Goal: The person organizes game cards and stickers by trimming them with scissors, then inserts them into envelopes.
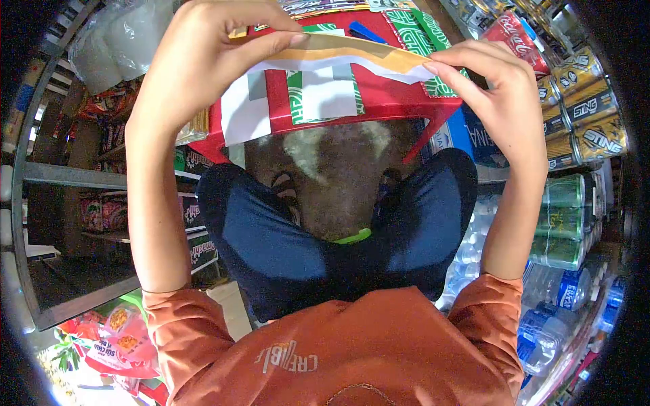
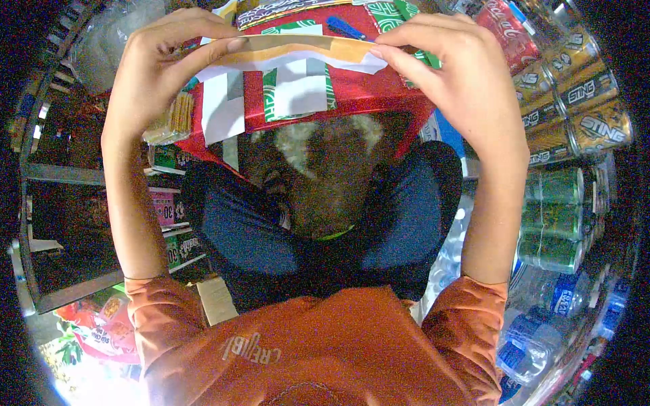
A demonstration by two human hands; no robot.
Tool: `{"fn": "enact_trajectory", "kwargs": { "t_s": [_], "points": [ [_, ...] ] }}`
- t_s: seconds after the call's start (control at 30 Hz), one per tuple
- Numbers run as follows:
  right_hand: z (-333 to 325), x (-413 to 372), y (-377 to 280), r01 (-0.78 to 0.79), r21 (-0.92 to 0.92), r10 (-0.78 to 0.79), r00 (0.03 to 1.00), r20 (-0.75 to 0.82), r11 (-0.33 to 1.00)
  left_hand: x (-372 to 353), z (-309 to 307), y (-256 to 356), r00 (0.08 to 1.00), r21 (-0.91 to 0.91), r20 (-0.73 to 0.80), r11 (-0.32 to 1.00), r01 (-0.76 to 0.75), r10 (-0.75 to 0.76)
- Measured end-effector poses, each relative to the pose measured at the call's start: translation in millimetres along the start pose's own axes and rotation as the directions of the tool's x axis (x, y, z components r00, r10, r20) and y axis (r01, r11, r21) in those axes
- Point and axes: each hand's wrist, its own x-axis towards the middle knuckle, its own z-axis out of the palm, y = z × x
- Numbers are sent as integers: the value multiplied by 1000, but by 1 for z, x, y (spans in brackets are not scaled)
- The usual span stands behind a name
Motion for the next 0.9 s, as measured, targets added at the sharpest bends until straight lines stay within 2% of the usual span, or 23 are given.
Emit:
{"fn": "enact_trajectory", "kwargs": {
  "t_s": [0.13,0.23,0.33,0.43,0.5,0.57,0.63,0.73,0.77,0.87,0.9],
  "points": [
    [-1,-2,2,-45,99,46,999,-9,994,-3,5,-11,1000,-50,-14,998,-25,24],
    [-7,0,2,-96,179,94,995,21,979,-6,6,-8,994,-104,38,989,104,-100],
    [-10,-1,2,-104,195,98,994,40,975,-10,7,-15,996,-110,36,990,90,-86],
    [-10,-4,5,-106,212,94,993,68,972,-14,11,-20,981,-260,80,947,190,-175],
    [-11,-8,7,-139,235,118,988,100,962,-19,13,-22,973,-248,129,944,218,-191],
    [-14,-13,11,-180,243,142,976,167,953,-24,15,-27,959,-245,185,935,256,-214],
    [-17,-20,12,-239,246,180,954,240,939,-30,18,-33,943,-314,230,899,306,-241],
    [-14,-30,12,-375,349,247,900,360,859,-32,20,-31,935,-361,275,877,316,-224],
    [-15,-32,19,-409,338,227,856,465,848,-31,21,-31,934,-374,289,873,313,-211],
    [6,-30,7,-197,373,112,965,237,907,-23,23,-27,936,-398,326,878,266,-136],
    [9,-26,6,-153,324,68,963,259,934,-19,22,-24,936,-403,337,882,244,-104]
  ]
}}
